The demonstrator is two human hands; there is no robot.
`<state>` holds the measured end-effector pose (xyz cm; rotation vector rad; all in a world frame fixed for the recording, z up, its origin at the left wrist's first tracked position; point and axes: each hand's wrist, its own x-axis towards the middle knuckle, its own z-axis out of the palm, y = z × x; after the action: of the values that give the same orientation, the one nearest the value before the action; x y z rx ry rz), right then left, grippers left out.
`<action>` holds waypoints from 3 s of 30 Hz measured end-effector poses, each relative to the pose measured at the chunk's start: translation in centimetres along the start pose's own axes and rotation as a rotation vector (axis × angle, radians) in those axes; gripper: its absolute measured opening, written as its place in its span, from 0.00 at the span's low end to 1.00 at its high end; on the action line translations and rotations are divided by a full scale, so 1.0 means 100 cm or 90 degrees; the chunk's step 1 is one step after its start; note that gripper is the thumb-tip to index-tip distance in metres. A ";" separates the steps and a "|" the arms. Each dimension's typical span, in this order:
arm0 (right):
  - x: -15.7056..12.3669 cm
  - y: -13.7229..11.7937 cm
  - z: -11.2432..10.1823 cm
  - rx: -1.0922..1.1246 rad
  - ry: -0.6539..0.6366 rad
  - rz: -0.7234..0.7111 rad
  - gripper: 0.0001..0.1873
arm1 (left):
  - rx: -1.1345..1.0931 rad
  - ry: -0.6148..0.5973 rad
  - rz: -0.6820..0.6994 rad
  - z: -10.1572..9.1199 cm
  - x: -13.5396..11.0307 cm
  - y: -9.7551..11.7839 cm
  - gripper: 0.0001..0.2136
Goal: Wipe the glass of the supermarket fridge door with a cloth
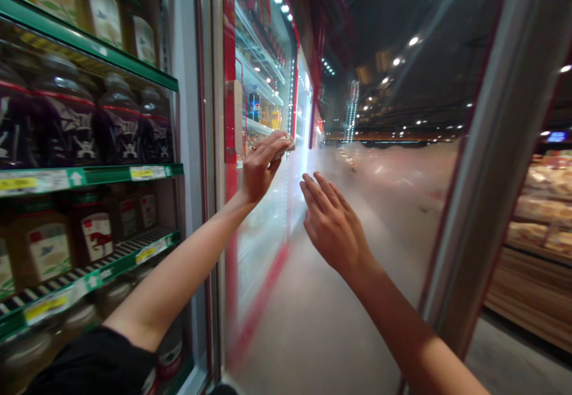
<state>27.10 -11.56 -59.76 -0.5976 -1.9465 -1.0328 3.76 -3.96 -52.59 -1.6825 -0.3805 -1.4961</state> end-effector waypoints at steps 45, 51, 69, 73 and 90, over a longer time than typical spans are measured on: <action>-0.041 0.053 -0.061 -0.029 0.079 0.068 0.45 | -0.121 -0.041 0.060 0.039 0.014 0.074 0.15; -0.049 0.067 -0.066 -0.008 0.077 0.041 0.46 | -0.106 -0.038 0.024 0.037 0.028 0.061 0.13; -0.056 0.067 -0.091 -0.132 0.072 0.037 0.47 | -0.094 0.001 0.034 0.077 0.053 0.088 0.17; -0.059 0.068 -0.089 -0.158 0.083 0.024 0.46 | -0.105 -0.037 0.142 0.075 0.042 0.105 0.17; -0.087 0.080 -0.098 -0.149 0.094 0.017 0.36 | -0.118 -0.154 0.224 0.101 0.083 0.119 0.21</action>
<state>41.83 -15.58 -60.46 -0.6540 -1.6984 -1.2624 20.83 -6.17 -48.87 -1.9670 -0.0647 -1.1002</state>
